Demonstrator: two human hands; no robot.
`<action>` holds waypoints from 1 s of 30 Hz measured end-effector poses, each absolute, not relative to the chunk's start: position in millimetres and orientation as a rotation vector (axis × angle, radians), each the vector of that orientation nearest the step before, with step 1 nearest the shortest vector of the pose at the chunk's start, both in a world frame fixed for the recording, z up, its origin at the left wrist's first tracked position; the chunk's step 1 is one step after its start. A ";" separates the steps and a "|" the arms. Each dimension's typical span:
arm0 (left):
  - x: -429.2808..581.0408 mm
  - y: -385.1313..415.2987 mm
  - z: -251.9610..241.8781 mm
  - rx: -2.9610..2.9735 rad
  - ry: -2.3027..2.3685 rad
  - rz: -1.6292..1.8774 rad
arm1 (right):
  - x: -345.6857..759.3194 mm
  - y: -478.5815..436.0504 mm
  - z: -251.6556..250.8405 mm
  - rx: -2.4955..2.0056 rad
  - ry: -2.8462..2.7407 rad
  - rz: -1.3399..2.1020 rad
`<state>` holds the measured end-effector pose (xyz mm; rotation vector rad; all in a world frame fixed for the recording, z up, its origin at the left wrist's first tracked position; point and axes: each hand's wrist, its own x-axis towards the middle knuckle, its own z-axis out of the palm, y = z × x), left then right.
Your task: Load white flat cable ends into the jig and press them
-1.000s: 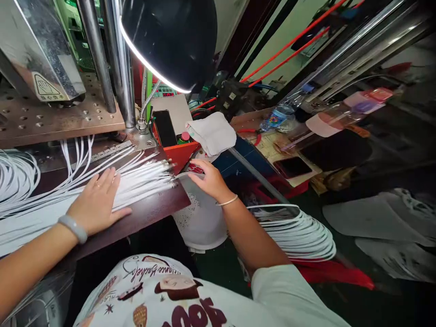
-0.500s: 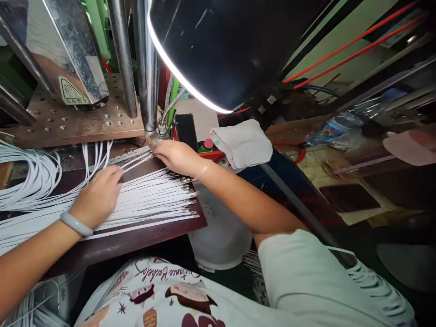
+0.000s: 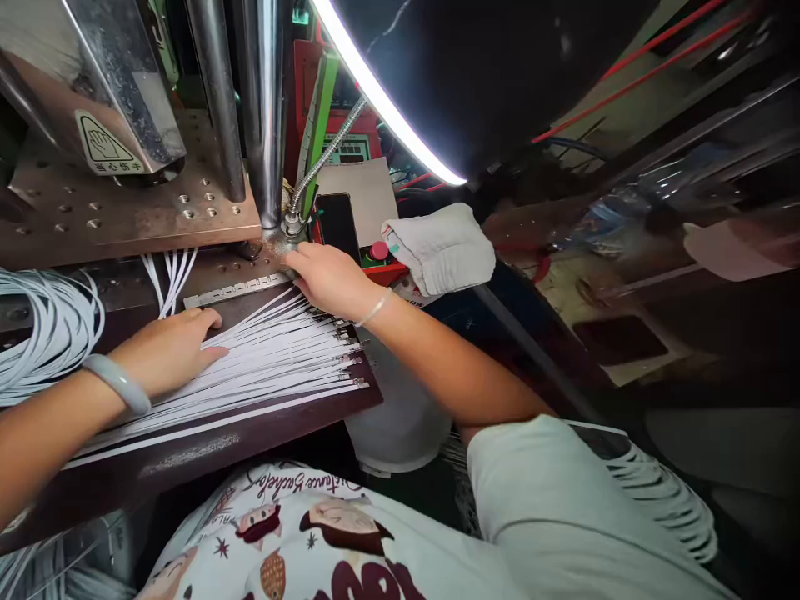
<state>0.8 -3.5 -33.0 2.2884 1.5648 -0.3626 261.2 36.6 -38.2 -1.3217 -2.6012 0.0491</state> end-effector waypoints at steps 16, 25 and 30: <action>21.5 58.1 -21.5 1.682 1.028 -0.236 | 273.9 -92.0 -93.6 -1.191 -1.616 0.135; 24.0 54.0 -8.3 1.686 1.006 -0.176 | 276.4 -97.8 -81.5 -1.190 -1.639 0.131; 29.3 42.5 8.0 1.571 0.928 -0.215 | 247.4 -53.8 -47.1 -1.126 -2.170 -0.062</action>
